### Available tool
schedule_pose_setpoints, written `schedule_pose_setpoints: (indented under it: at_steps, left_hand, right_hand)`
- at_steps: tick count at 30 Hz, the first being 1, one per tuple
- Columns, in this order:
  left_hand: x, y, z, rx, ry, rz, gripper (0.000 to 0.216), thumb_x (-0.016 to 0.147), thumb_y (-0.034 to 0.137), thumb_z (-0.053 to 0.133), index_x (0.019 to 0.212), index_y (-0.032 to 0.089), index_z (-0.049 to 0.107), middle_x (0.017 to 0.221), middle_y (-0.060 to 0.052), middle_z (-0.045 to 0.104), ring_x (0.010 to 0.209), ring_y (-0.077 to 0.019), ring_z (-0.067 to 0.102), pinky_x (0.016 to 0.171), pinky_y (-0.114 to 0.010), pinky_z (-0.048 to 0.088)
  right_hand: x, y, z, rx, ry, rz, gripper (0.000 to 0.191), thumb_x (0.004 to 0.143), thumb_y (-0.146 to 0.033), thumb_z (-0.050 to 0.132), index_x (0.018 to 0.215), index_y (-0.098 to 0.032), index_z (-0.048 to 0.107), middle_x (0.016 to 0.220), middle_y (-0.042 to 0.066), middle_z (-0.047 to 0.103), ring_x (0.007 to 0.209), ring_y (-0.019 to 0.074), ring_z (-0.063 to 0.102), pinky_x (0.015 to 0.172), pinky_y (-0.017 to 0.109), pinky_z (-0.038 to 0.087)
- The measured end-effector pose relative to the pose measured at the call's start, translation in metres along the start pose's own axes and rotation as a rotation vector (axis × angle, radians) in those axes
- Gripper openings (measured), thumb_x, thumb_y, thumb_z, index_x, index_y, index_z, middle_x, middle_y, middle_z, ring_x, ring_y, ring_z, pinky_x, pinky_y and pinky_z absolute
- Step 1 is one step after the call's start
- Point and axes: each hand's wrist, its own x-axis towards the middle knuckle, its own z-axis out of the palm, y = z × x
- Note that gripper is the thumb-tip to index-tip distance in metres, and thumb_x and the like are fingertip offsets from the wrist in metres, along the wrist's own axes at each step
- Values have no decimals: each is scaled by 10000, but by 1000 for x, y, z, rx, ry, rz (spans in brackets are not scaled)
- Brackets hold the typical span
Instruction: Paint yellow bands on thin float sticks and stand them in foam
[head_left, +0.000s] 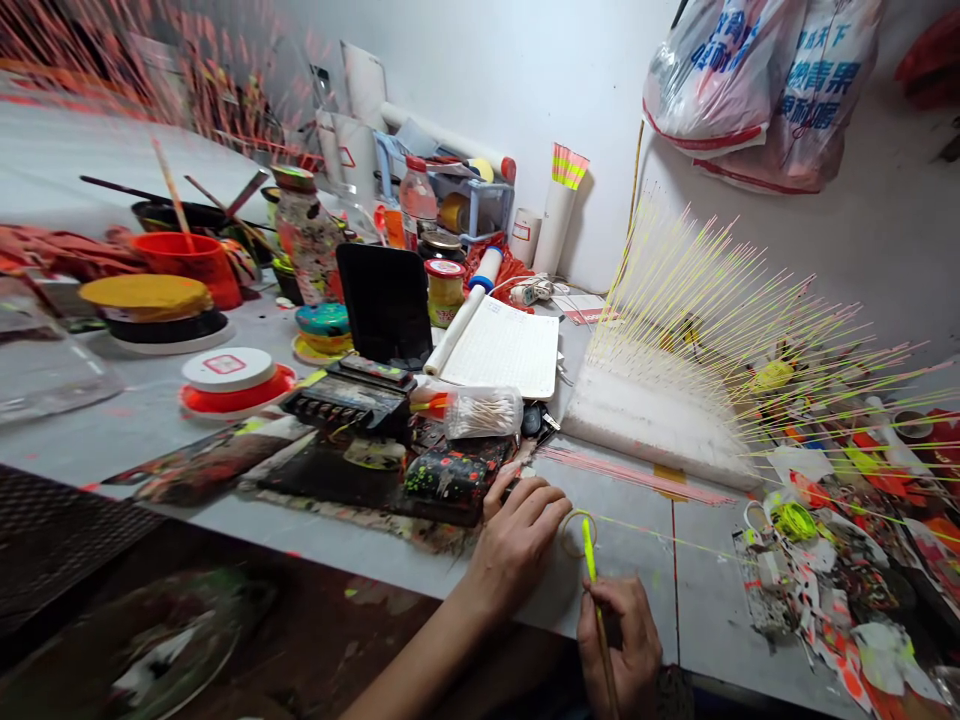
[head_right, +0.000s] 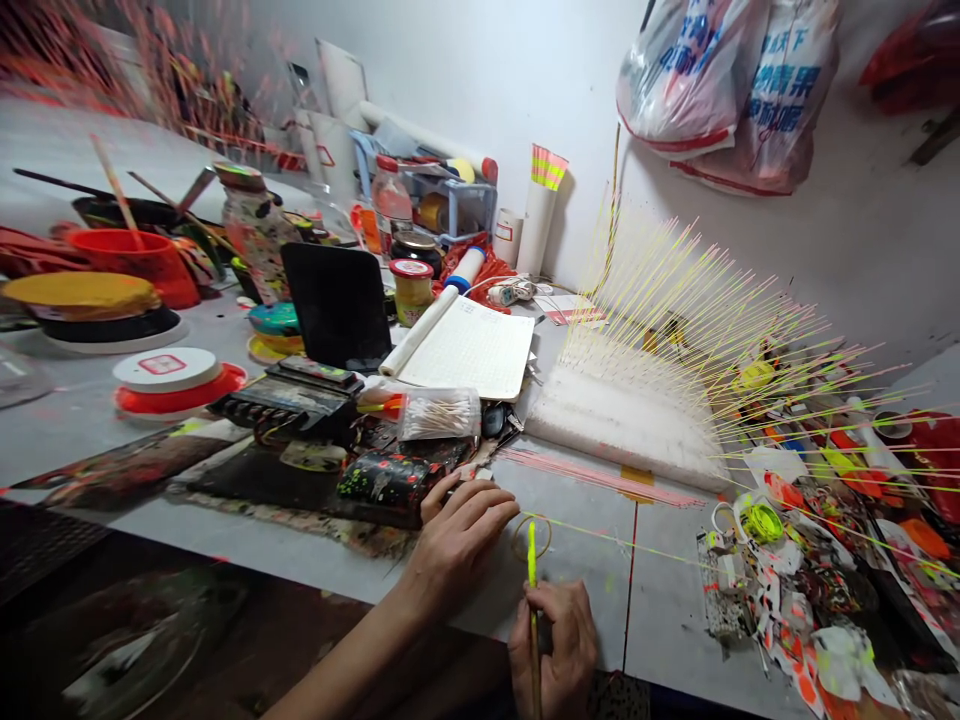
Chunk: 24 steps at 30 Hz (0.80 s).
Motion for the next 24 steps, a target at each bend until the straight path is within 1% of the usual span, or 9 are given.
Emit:
schedule_pose_setpoints:
  at_steps: [4,7,9,11,14,16,18,21,24]
  left_hand:
    - [4,-1,-1,3,36,-12,235,919,101,478,864,251,651,852,22,715,930,-155,638,1058,-389,311]
    - [10,0,-2,-25,92,-15,210,919,124,513,834,263,645,769,26,669,851,-159,623,981,-386,359]
    - [15,3,-2,-85,122,10,180,919,141,541,854,271,647,729,32,640,783,-152,608,894,-367,391]
    - [23,8,0,-162,119,56,154,921,147,558,889,268,649,731,32,635,757,-144,605,815,-342,407]
    - [38,20,13,-289,67,125,130,915,138,576,927,248,643,769,22,661,771,-136,623,763,-302,450]
    - [52,29,29,-364,18,155,116,910,139,583,929,237,641,784,17,682,778,-131,641,755,-282,485]
    - [69,38,53,-417,-46,158,86,917,173,583,909,229,648,786,10,700,770,-130,655,745,-274,505]
    - [96,48,101,-459,-166,85,141,941,259,552,857,225,660,774,-2,718,750,-138,665,747,-283,517]
    - [121,54,153,-454,-218,53,148,927,294,564,834,233,661,780,2,733,753,-143,679,756,-289,526]
  right_hand:
    - [-1,-5,0,93,69,-54,209,905,-53,547,1003,-224,614,786,11,688,658,140,637,593,262,554]
    - [6,-10,-1,116,204,-117,176,884,-61,547,941,-219,600,694,-4,658,541,125,587,481,240,512]
    - [11,-11,-3,88,318,-143,163,868,-66,545,895,-222,584,635,-21,635,460,114,547,416,229,472]
    - [14,-8,-10,49,408,-159,174,845,-53,540,868,-223,570,595,-32,622,405,109,522,378,224,443]
    - [15,1,-28,-3,452,-151,192,830,-37,532,871,-221,569,597,-20,635,390,120,532,370,237,456]
    - [12,11,-44,-32,459,-139,190,835,-42,539,887,-220,575,612,-8,647,406,137,557,383,256,483]
    - [8,24,-59,-65,474,-125,183,844,-50,555,909,-218,589,641,3,663,450,156,597,418,276,511]
    - [1,45,-77,-98,499,-101,187,847,-50,583,931,-214,613,697,14,683,540,167,647,502,287,542]
    - [-7,64,-87,-119,505,-91,164,864,-70,594,932,-216,628,717,23,691,591,175,669,542,290,552]
